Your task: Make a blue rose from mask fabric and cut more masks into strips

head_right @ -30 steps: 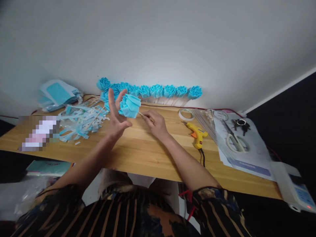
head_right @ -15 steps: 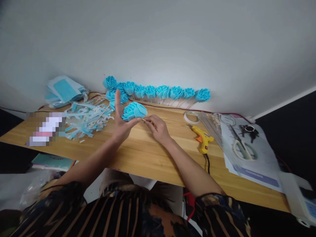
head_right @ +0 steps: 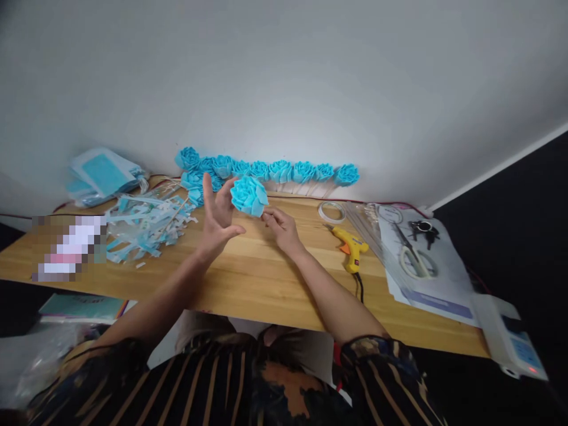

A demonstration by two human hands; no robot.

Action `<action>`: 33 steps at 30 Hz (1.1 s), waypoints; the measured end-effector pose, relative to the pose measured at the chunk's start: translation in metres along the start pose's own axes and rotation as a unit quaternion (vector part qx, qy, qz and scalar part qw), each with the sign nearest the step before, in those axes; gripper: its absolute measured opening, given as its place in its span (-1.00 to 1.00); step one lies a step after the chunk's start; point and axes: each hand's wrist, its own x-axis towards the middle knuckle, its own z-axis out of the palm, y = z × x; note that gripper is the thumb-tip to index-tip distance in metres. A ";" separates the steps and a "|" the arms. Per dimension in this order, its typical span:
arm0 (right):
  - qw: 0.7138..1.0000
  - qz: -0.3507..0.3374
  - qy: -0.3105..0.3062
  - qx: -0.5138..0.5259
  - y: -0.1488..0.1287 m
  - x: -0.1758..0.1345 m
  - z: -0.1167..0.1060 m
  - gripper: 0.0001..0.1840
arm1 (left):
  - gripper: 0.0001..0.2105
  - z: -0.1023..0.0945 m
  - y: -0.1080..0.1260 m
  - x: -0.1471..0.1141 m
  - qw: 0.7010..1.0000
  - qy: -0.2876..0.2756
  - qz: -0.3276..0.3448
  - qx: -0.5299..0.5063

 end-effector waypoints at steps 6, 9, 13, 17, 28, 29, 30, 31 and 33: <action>0.999 -0.006 -0.051 0.005 0.002 -0.003 0.003 -0.52 | 0.24 -0.004 0.006 -0.002 0.999 -0.044 -0.010 0.006; 0.996 0.002 -0.091 0.009 0.006 -0.004 0.005 -0.49 | 0.08 -0.005 0.011 -0.006 0.997 -0.066 -0.028 -0.003; 0.997 0.008 -0.076 0.018 0.004 0.001 -0.004 -0.47 | -0.21 -0.008 0.014 -0.006 0.997 -0.027 -0.057 0.048; 0.993 -0.074 -0.095 0.007 -0.013 0.009 -0.020 -0.15 | -0.32 -0.013 0.011 -0.004 0.996 -0.014 -0.027 0.088; 0.951 -0.200 -0.153 -0.177 -0.058 0.033 -0.021 0.03 | -0.42 -0.014 0.023 0.016 0.992 -0.076 0.003 0.102; 0.950 -0.207 -0.154 -0.177 -0.061 0.036 -0.021 -0.01 | -0.43 -0.014 0.025 0.020 0.992 -0.075 0.008 0.103; 0.949 -0.213 -0.152 -0.176 -0.063 0.038 -0.021 -0.04 | -0.43 -0.015 0.027 0.023 0.992 -0.075 0.013 0.104; 0.949 -0.220 -0.147 -0.173 -0.065 0.040 -0.021 -0.07 | -0.43 -0.016 0.028 0.026 0.991 -0.076 0.017 0.107; 0.948 -0.235 -0.133 -0.166 -0.068 0.043 -0.021 -0.13 | -0.44 -0.019 0.028 0.031 0.990 -0.081 0.021 0.115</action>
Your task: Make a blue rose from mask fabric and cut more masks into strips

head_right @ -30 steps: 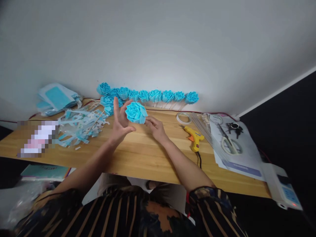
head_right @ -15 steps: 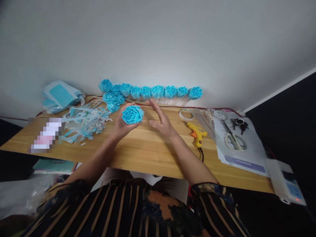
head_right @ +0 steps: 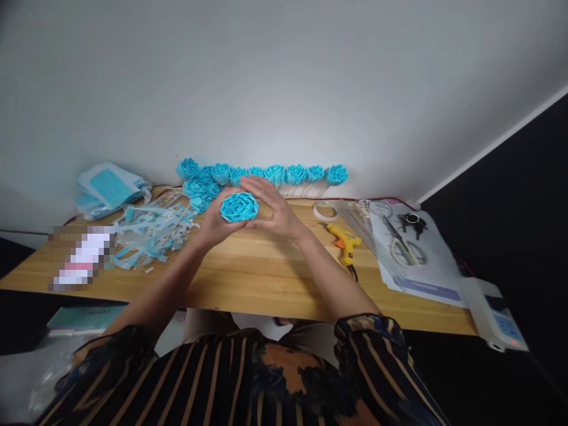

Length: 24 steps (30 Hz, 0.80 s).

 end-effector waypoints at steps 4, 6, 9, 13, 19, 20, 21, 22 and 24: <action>0.999 -0.024 0.038 0.005 -0.001 0.008 0.001 -0.28 | -0.43 -0.006 -0.007 0.008 1.000 0.001 0.007 0.014; 0.998 -0.016 0.053 0.008 -0.003 0.012 0.003 -0.35 | -0.44 -0.007 -0.010 0.011 1.000 0.007 0.009 0.016; 0.997 0.005 0.081 0.014 -0.003 0.016 0.006 -0.44 | -0.47 -0.008 -0.010 0.017 1.000 0.005 0.006 0.016; 0.991 0.022 0.126 0.040 0.000 0.016 0.007 -0.53 | -0.32 -0.005 -0.014 0.017 1.000 -0.020 0.000 0.006; 0.956 0.086 0.208 0.189 0.010 0.015 0.010 -0.56 | -0.20 0.013 -0.038 -0.005 0.989 -0.043 -0.099 -0.098; 0.946 0.102 0.220 0.215 0.012 0.015 0.013 -0.56 | -0.29 0.016 -0.039 -0.008 0.986 -0.054 -0.114 -0.104; 0.937 0.119 0.230 0.236 0.014 0.014 0.015 -0.56 | -0.38 0.018 -0.039 -0.011 0.984 -0.066 -0.126 -0.104; 0.929 0.138 0.235 0.250 0.015 0.013 0.018 -0.56 | -0.48 0.020 -0.037 -0.013 0.983 -0.075 -0.135 -0.101; 0.924 0.169 0.226 0.260 0.018 0.011 0.021 -0.56 | -0.62 0.022 -0.033 -0.015 0.981 -0.076 -0.150 -0.098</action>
